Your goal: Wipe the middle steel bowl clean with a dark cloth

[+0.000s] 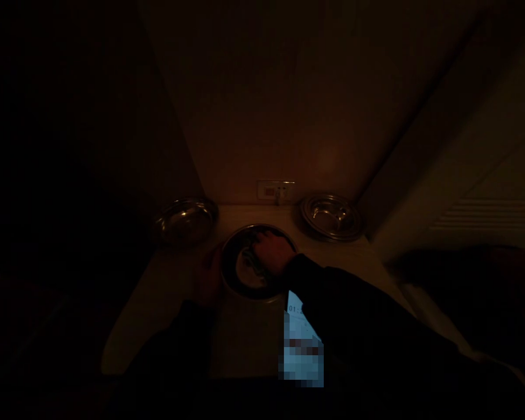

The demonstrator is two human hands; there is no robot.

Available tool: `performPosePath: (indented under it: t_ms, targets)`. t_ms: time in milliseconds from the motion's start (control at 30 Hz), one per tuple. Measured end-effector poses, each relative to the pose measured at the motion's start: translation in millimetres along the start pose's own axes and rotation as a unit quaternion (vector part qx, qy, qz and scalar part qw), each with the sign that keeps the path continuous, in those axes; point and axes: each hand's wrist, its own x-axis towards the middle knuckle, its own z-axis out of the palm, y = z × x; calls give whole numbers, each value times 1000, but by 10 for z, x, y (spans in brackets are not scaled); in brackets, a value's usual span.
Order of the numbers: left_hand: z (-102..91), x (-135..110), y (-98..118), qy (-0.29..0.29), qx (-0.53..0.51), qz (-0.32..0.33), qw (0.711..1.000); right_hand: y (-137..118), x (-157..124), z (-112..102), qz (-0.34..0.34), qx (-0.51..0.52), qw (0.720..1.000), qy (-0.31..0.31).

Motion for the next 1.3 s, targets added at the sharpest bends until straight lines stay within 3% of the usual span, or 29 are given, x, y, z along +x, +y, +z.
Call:
performPosePath:
  t_ms: [267,567,767,933,1133,1300]
  targets:
    - [-11,-8,18,21,13,-13,1000,-269,-138,-34,-147,86,983,-75]
    - [-8,27,-79,6,-8,8,1000,-109,97,124,7,113,993,18]
    - [-13,23,-63,3,-11,12,1000,-152,-13,-21,-39,186,982,-7]
    - [-11,12,-31,-9,-22,11,1000,111,-82,-257,-26,219,975,-4]
    - [-6,23,-49,6,-22,12,1000,124,-30,-32,21,139,990,31]
    - [-11,35,-92,9,-21,6,1000,-59,-134,66,-23,81,996,17]
